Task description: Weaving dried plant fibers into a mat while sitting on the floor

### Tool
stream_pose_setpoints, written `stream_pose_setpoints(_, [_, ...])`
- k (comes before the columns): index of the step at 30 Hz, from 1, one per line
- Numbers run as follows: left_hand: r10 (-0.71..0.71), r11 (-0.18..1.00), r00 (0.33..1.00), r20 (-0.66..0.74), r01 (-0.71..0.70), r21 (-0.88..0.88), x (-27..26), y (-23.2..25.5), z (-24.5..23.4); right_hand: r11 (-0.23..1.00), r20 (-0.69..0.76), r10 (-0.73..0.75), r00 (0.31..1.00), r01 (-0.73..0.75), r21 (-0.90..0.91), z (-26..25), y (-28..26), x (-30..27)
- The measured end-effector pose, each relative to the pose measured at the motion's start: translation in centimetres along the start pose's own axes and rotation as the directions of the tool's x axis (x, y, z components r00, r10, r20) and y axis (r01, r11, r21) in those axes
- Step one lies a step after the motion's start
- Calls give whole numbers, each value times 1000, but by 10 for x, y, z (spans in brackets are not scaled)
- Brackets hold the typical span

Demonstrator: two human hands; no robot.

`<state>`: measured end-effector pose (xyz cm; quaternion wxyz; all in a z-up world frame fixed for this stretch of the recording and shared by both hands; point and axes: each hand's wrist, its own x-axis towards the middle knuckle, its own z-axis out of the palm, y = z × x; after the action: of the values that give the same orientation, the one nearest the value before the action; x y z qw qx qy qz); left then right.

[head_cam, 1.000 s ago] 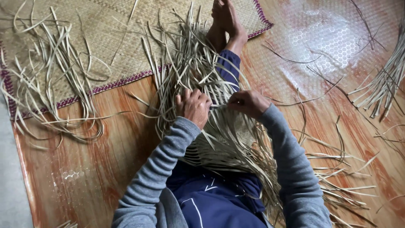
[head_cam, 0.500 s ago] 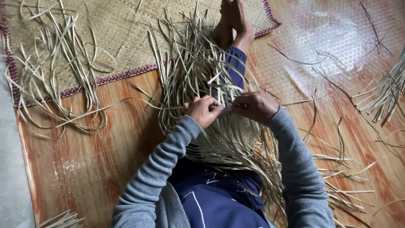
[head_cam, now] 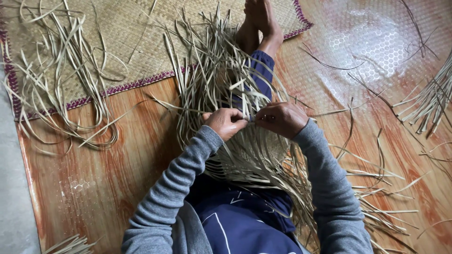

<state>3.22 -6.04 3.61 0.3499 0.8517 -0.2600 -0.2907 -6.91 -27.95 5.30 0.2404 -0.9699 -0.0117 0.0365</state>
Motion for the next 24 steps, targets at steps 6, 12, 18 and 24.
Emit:
stream_pose_setpoints(6, [27, 999, 999, -45, -26, 37, -6, 0, 4, 1000, 0, 12, 1000, -12, 13, -5, -3, -1])
stream_pose_setpoints(12, [53, 998, 995, -88, -49, 45, -8, -6, 15, 1000, 7, 26, 1000, -26, -7, -2, -4, -2])
stream_pose_setpoints(18, [104, 990, 977, -188, -84, 111, -7, -14, 31, 997, -20, 70, 997, -71, -9, -4, -6, -7])
stream_pose_setpoints(24, [146, 983, 970, -194, -121, 136, -7, -24, 31, 985, -186, 2, 983, 30, 168, -49, -12, -39])
